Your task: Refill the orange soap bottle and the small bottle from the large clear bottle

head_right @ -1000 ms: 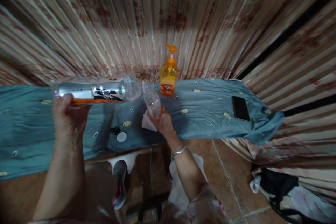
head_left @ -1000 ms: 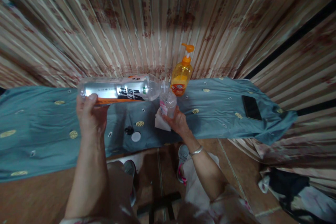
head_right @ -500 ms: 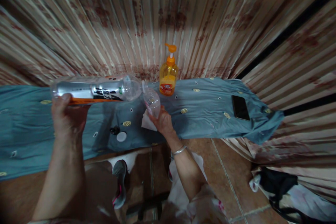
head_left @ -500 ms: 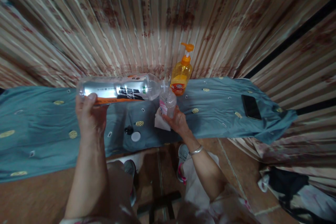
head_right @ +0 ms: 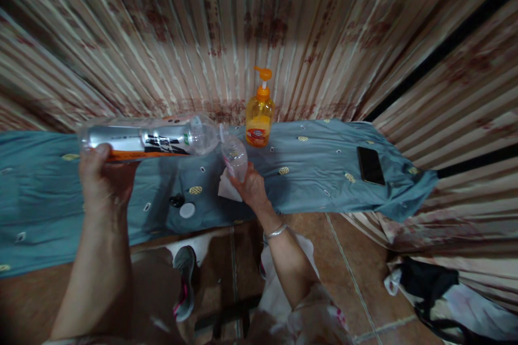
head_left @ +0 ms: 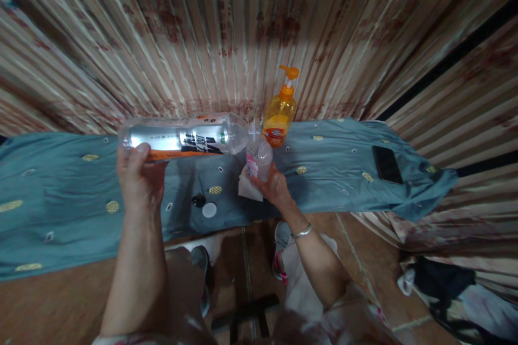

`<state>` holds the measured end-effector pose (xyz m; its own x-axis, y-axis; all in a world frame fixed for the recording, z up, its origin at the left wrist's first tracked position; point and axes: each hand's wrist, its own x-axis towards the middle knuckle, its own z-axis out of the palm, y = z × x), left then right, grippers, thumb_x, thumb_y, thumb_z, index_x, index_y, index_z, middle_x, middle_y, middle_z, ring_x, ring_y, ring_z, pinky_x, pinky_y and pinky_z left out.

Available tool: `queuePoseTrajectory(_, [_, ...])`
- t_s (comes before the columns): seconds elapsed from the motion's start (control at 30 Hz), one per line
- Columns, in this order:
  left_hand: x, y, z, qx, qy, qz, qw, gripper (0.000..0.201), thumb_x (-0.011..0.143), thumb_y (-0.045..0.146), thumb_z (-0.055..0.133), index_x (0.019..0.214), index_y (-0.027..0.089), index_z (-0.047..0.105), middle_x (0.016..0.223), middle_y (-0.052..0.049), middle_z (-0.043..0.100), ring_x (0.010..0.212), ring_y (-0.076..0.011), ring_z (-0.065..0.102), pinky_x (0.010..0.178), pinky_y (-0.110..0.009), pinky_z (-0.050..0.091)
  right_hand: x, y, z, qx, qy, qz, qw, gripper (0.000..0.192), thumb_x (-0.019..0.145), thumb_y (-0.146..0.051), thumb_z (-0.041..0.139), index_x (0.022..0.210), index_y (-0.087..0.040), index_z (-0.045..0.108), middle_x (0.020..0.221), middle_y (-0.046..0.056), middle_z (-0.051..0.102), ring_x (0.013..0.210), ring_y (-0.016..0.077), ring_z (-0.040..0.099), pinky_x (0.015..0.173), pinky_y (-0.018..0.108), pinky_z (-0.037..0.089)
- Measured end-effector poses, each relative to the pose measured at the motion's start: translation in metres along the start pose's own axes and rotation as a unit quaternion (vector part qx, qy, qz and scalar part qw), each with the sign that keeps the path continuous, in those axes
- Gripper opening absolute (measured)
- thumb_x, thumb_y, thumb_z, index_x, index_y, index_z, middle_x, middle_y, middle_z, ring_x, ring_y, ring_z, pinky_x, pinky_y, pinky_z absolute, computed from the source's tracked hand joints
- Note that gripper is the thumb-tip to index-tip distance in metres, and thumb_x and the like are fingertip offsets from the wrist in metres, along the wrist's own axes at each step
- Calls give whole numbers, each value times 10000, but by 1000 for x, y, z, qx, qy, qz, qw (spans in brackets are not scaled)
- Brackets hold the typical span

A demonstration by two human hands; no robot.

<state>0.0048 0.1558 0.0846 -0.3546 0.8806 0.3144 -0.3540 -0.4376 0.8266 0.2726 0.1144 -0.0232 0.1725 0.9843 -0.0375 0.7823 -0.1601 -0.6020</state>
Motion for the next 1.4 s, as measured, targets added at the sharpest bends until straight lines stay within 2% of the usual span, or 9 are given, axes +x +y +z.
queuePoseTrajectory(0.27, [0, -2, 0, 1, -1, 7, 1000, 639, 581, 415, 1009, 1142, 297, 726, 1182, -63, 832, 1229, -319, 769, 1009, -455, 652, -1, -4, -4, 2, -7, 13, 1000, 495, 973, -376, 815, 1395, -191, 636, 1128, 176, 838, 1106, 327, 843, 976, 465, 676])
queuePoseTrajectory(0.67, [2, -5, -4, -8, -2, 9, 1000, 780, 542, 442, 1045, 1242, 320, 723, 1202, -50, 847, 1229, -312, 786, 1061, -468, 641, 0, 0, 0, -15, 2, 0, 1000, 495, 983, -400, 820, 1391, -195, 630, 1144, 172, 861, 1092, 309, 855, 938, 428, 681])
queuePoseTrajectory(0.8, [3, -6, -5, -12, 1, 12, 1000, 755, 552, 429, 1041, 1234, 332, 732, 1205, -41, 854, 1166, -292, 803, 1037, -453, 651, -1, -3, -2, -14, -8, 15, 1000, 463, 993, -385, 809, 1369, -177, 637, 1185, 191, 850, 1137, 312, 850, 975, 418, 674])
queuePoseTrajectory(0.93, [3, -6, -5, -12, -10, 16, 1000, 727, 567, 422, 1033, 1224, 323, 737, 1204, -47, 848, 1195, -299, 797, 1032, -442, 651, -1, -5, -2, -11, -9, 19, 1000, 485, 991, -368, 813, 1390, -162, 630, 1192, 196, 845, 1141, 322, 847, 1002, 434, 671])
queuePoseTrajectory(1.17, [1, -3, -2, -6, -4, 10, 1000, 708, 557, 434, 1035, 1196, 325, 751, 1143, -30, 848, 1194, -289, 783, 1032, -432, 649, 0, -2, -1, 0, -3, 17, 1000, 495, 976, -381, 820, 1394, -194, 634, 1159, 176, 851, 1119, 328, 846, 975, 450, 678])
queuePoseTrajectory(1.4, [0, -3, -1, -13, 1, 12, 1000, 666, 572, 392, 1019, 1181, 315, 763, 1079, -19, 847, 1083, -259, 790, 982, -401, 664, 0, 0, 3, -9, 6, 5, 1000, 504, 968, -381, 827, 1398, -200, 637, 1125, 162, 857, 1072, 321, 856, 933, 447, 685])
